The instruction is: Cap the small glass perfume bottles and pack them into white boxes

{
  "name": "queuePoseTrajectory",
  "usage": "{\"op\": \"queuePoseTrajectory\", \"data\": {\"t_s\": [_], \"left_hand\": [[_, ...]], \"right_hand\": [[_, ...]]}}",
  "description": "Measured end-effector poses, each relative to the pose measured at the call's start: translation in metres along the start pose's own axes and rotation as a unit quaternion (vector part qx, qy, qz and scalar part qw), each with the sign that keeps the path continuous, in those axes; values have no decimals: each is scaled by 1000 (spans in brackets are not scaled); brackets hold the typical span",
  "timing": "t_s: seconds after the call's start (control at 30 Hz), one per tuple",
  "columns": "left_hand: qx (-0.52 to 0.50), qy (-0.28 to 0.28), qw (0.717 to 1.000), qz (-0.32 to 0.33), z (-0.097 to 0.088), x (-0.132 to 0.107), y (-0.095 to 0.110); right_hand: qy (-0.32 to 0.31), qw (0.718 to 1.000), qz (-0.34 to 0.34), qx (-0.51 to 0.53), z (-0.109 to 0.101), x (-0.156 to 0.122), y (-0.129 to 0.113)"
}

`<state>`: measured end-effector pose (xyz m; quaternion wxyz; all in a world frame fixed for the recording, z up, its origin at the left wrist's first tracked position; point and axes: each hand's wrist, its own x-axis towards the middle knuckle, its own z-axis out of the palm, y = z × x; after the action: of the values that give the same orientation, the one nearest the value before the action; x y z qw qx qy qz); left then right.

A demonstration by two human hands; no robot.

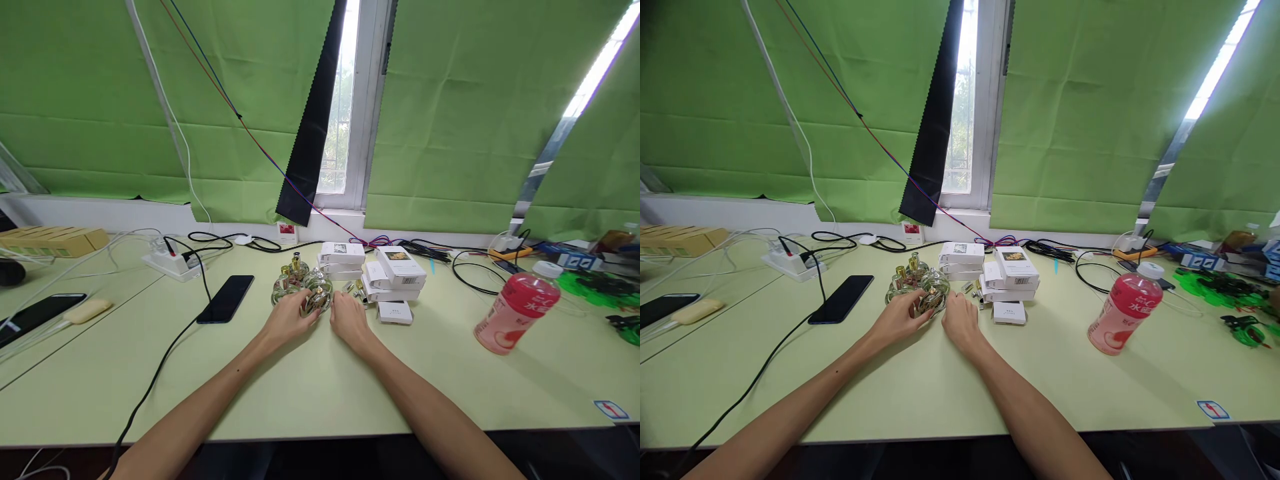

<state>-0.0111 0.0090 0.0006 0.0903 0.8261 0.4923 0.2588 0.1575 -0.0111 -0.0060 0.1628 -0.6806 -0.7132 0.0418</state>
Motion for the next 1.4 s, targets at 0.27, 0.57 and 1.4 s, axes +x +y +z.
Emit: {"op": "queuePoseTrajectory", "data": {"t_s": [0.27, 0.57, 1.4], "left_hand": [[-20, -6, 1000, 10, 2, 0, -3], [-26, -4, 1000, 13, 3, 0, -3], [-51, -10, 998, 23, 1, -1, 2]], "right_hand": [[30, 999, -1, 28, -1, 1, 0], [97, 990, -32, 100, -4, 3, -1], [202, 931, -147, 266, 5, 8, 3]]}}
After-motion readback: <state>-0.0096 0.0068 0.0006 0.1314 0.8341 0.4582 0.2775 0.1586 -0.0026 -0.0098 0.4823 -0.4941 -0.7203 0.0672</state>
